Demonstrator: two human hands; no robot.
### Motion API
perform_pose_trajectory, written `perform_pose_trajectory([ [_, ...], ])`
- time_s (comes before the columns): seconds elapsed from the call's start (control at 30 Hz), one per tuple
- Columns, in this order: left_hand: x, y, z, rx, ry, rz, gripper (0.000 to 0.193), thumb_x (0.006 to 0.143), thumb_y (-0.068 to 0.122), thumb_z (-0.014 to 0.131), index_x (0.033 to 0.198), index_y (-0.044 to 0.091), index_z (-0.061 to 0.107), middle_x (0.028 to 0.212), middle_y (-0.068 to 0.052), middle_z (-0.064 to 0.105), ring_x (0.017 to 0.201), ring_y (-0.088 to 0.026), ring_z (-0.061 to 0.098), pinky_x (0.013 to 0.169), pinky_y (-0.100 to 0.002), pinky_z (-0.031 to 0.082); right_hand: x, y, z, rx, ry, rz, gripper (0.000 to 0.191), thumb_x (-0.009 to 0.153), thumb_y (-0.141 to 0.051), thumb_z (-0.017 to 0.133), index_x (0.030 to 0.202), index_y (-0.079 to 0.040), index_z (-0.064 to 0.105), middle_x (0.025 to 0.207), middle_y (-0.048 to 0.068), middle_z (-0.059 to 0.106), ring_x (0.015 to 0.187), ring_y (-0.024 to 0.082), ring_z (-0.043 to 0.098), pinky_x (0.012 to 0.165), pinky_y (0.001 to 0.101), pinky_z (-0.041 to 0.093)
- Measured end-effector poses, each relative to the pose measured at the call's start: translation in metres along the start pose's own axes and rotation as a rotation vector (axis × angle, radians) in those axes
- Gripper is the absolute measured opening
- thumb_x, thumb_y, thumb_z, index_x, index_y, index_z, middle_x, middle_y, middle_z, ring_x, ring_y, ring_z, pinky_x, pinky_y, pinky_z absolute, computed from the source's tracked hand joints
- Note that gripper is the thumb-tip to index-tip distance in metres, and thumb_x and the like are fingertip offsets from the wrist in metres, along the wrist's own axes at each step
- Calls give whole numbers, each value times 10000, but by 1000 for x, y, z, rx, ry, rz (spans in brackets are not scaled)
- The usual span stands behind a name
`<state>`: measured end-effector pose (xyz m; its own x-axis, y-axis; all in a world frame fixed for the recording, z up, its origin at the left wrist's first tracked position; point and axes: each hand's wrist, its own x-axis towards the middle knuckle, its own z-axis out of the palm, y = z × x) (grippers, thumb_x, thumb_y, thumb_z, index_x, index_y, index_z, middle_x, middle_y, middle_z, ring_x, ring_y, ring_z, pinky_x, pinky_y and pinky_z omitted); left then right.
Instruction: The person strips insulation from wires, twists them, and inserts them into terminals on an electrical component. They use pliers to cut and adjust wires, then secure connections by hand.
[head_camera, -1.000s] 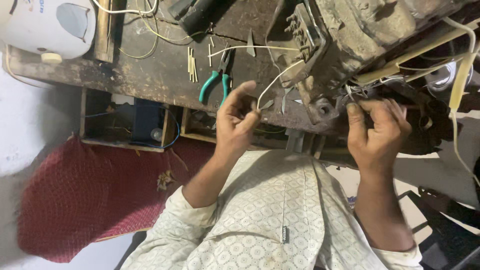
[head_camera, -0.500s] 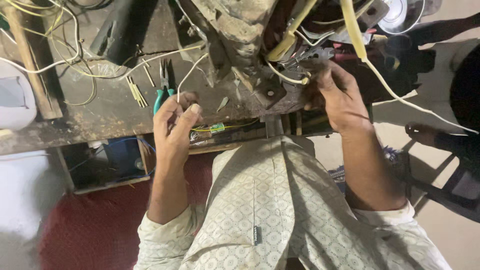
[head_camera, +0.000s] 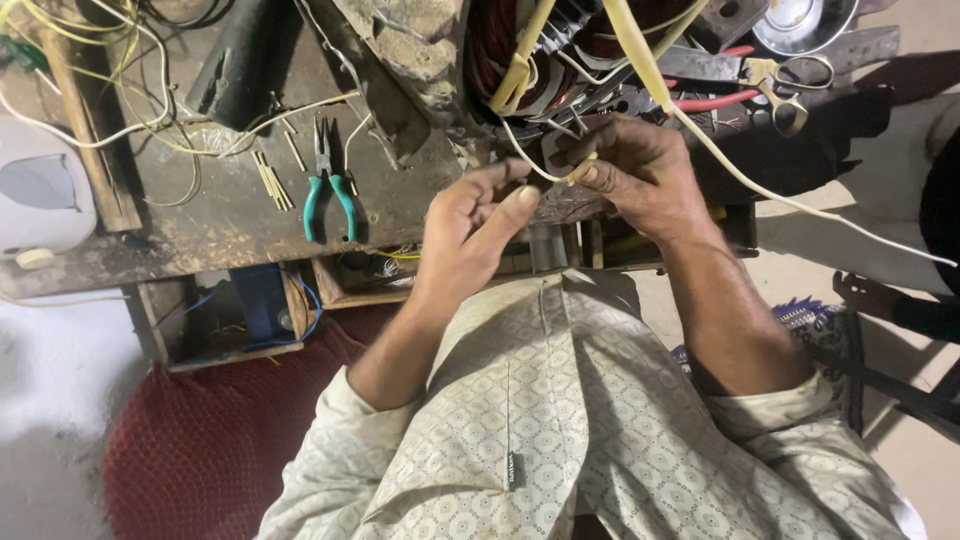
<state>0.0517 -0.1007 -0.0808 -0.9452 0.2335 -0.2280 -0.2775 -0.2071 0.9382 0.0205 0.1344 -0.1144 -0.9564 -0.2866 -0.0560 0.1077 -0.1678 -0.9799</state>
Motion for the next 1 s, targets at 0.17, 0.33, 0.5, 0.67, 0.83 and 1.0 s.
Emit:
perform_pose_trajectory([
  [0.17,16,1,28,195,81,-29,377,990,214,732,1265,-35,671,841,-21,698,688,-70,649,626,-219,518,1,20,-17,-167,2,-179,258,935,-183,838,1042,-3,686,1047,48,692,933,108,670,808,265,559],
  [0.33,29,-20,41,13,157,53,244,996,100,716,1194,-27,651,932,-29,712,756,-92,708,681,-236,583,11,28,-30,-227,-11,-287,273,965,-202,825,1048,1,662,1024,56,686,917,138,689,782,294,606],
  [0.5,33,-46,63,-5,389,187,157,1007,63,724,1118,-24,654,884,-52,710,719,-101,700,650,-241,573,25,8,-57,-850,-115,-544,281,930,-260,848,928,-13,715,870,97,705,778,217,697,695,343,581],
  [0.67,48,-48,72,333,526,464,163,997,65,738,1131,-6,679,895,-85,764,688,-121,742,549,-247,585,36,1,-70,-703,-165,-366,205,950,-206,857,967,-29,755,817,87,704,730,179,672,622,341,531],
  [0.83,37,-23,80,106,477,70,154,1021,96,677,1044,-55,692,825,-128,745,608,-142,680,484,-300,535,42,5,-67,-404,-157,-291,142,958,-74,844,1035,-17,739,904,65,710,817,127,642,729,294,550],
  [1.0,43,-5,98,440,327,-318,281,1004,260,614,1182,51,672,863,-73,752,610,-117,660,508,-302,518,45,-5,-60,37,-253,-127,121,1007,-1,765,1055,-37,659,1044,32,757,947,106,719,879,261,625],
])
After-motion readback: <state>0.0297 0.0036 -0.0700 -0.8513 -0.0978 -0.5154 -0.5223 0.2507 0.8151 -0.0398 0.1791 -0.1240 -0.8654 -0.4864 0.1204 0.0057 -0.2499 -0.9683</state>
